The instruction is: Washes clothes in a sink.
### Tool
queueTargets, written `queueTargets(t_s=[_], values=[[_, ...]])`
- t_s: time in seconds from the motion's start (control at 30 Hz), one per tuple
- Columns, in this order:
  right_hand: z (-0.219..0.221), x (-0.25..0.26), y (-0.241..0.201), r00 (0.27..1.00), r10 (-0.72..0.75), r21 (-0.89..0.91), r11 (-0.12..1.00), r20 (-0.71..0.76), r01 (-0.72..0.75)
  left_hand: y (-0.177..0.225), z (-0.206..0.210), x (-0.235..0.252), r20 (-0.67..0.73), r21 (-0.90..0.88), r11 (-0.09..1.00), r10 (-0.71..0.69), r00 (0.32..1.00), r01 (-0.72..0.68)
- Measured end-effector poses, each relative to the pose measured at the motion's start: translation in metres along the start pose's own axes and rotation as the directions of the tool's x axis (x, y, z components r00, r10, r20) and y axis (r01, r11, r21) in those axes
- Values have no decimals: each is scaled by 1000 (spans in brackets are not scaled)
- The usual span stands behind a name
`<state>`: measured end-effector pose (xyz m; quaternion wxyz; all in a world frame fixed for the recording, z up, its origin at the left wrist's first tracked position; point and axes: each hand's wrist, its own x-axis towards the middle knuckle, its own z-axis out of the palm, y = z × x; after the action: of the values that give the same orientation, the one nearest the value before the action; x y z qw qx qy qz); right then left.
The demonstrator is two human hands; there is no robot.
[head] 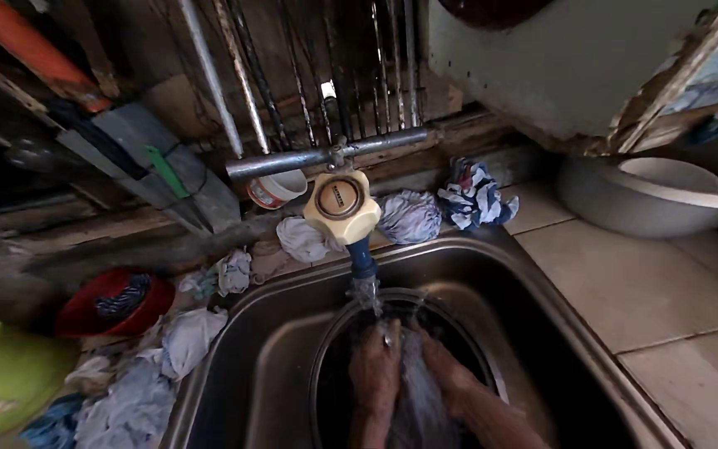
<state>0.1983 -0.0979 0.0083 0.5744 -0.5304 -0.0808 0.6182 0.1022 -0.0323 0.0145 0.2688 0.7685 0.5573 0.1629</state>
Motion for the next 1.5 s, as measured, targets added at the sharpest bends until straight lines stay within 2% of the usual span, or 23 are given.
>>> queueTargets(t_s=[0.07, 0.1, 0.17, 0.27, 0.33, 0.4, 0.43, 0.5, 0.57, 0.63, 0.67, 0.73, 0.77, 0.83, 0.93, 1.0, 1.1, 1.2, 1.27, 1.33, 1.43, 1.47, 1.5], values=[[-4, 6, -12, 995, -65, -274, 961, -70, 43, -24, -6, 16, 64, -30, 998, -55, 996, 57], [-9, 8, -15, 991, -129, -444, 891, -46, 96, -34, -8, 15, 76, -72, 994, -78, 994, 83], [-22, 11, -16, 980, -193, -762, 629, 38, 154, -50, -10, -1, 144, -104, 987, -110, 984, 125], [-26, 6, -12, 998, 17, -957, 286, 61, 53, -60, -9, -22, 415, 172, 985, -61, 908, -12], [-24, 7, -10, 995, 100, -979, 203, 6, -14, -65, -4, -11, 495, 279, 955, -57, 867, -97], [-24, 11, -7, 999, 35, -959, 280, -29, -37, -66, 5, 0, 380, 188, 982, -87, 921, 15], [-23, 14, -7, 999, -25, -924, 382, -43, -31, -61, 12, 2, 293, 55, 992, -127, 948, 116], [-24, 22, -5, 993, -97, -716, 698, -68, 19, -39, 17, -3, 278, -209, 924, -257, 925, 319], [-25, 24, 0, 994, -99, -408, 910, -49, 70, -16, 10, -24, 250, -400, 846, -270, 930, 354], [-26, 23, 9, 991, -137, -235, 963, -7, 132, 8, 6, -50, 55, -421, 899, -111, 992, 124], [-24, 17, 9, 987, -162, -225, 961, 15, 162, 18, 8, -59, -79, -349, 937, 3, 997, -31], [-3, -12, -20, 996, -88, -359, 930, -13, 78, 29, 18, -65, -264, -142, 959, 203, 943, -246], [8, -23, -29, 996, -71, -403, 914, -63, 40, 27, 24, -62, -298, -40, 958, 261, 918, -285], [9, -30, -25, 995, -46, -303, 953, -90, 17, 14, 27, -47, -272, 31, 964, 262, 926, -264], [-4, -4, -7, 983, -182, -259, 951, -32, 168, -1, 1, -20, -170, -9, 992, 123, 978, -127], [-11, -3, -18, 946, -318, -365, 875, 61, 317, -19, -31, -5, -196, -125, 986, 83, 977, -108], [-26, -11, -34, 847, -462, -498, 687, 263, 529, -43, -72, -13, -265, -118, 940, 282, 922, -321], [-42, -27, -43, 811, -382, -680, 448, 442, 581, -56, -85, -40, -124, -103, 903, 405, 906, -418], [-44, -40, -46, 892, -192, -829, 332, 408, 451, -63, -81, -56, 17, -108, 909, 406, 914, -402], [-34, -50, -46, 971, -19, -948, 213, 237, 235, -68, -78, -64, 205, -75, 921, 390, 897, -383], [-12, -52, -43, 997, 55, -998, 52, -45, -47, -67, -83, -54, 586, 42, 930, 274, 763, -366], [-6, -50, -40, 994, 54, -995, 1, -97, -97, -62, -85, -47, 629, 53, 942, 227, 743, -332], [-3, -45, -34, 991, 54, -992, -31, -121, -120, -55, -85, -39, 614, 52, 961, 185, 767, -273]])
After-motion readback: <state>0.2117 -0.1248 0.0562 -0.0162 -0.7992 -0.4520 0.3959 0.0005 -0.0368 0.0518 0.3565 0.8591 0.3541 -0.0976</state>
